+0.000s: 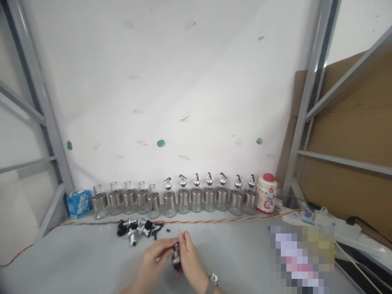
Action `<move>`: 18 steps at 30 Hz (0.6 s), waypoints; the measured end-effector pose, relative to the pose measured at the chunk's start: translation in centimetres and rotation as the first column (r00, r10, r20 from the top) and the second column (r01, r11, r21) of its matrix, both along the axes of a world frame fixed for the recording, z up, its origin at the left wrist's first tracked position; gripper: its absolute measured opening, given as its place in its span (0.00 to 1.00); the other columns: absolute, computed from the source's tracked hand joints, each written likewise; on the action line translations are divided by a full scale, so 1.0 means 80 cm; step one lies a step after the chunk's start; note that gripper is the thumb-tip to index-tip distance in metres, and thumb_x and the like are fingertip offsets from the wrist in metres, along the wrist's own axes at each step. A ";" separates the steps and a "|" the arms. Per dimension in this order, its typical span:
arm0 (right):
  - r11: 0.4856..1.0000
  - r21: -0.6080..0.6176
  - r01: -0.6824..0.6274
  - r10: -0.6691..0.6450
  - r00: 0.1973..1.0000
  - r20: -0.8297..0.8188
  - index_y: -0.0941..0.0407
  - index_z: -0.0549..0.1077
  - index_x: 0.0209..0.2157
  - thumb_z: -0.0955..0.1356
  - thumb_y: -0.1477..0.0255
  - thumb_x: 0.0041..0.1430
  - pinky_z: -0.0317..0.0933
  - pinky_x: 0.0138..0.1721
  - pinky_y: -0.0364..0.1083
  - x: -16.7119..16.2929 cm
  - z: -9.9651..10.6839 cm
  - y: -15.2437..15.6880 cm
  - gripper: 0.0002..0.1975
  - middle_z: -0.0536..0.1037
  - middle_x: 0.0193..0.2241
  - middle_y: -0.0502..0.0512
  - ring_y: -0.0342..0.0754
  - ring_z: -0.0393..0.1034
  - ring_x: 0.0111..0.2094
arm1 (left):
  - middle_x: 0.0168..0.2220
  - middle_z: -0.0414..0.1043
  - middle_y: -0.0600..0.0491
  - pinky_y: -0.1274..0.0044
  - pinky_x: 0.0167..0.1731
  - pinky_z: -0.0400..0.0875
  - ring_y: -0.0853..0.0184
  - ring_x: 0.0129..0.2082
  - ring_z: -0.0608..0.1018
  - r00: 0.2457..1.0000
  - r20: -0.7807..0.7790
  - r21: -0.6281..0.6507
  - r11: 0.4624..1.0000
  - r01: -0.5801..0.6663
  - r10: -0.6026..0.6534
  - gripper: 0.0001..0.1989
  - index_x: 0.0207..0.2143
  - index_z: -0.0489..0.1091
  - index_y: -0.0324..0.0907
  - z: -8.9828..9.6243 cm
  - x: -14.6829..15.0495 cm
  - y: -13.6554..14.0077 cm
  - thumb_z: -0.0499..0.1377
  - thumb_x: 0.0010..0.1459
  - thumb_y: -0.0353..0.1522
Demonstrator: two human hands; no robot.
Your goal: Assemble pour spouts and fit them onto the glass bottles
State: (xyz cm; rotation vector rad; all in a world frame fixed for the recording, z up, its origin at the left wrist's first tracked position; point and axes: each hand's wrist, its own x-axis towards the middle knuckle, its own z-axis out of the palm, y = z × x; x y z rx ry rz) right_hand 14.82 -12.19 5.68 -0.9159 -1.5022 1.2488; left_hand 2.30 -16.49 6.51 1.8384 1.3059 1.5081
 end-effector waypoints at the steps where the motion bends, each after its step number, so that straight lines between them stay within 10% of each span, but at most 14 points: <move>1: 1.000 0.021 0.000 0.000 1.000 0.018 0.55 0.59 0.25 0.57 0.52 0.52 0.55 0.24 0.39 0.001 0.001 -0.002 0.20 0.60 0.19 0.45 0.40 0.57 0.21 | 0.39 0.73 0.50 0.75 0.42 0.67 0.64 0.40 0.73 1.000 0.029 0.000 1.000 -0.004 0.004 0.09 0.34 0.73 0.47 0.000 0.003 -0.001 0.55 0.51 0.31; 18: 0.990 0.013 -0.141 0.141 0.990 0.019 0.55 0.59 0.30 0.56 0.55 0.55 0.49 0.12 0.37 0.002 0.005 -0.002 0.16 0.63 0.19 0.46 0.39 0.57 0.15 | 0.35 0.70 0.48 0.73 0.39 0.69 0.62 0.37 0.73 0.890 0.455 -0.152 0.983 0.100 -0.020 0.07 0.26 0.76 0.43 0.014 0.002 0.006 0.63 0.40 0.32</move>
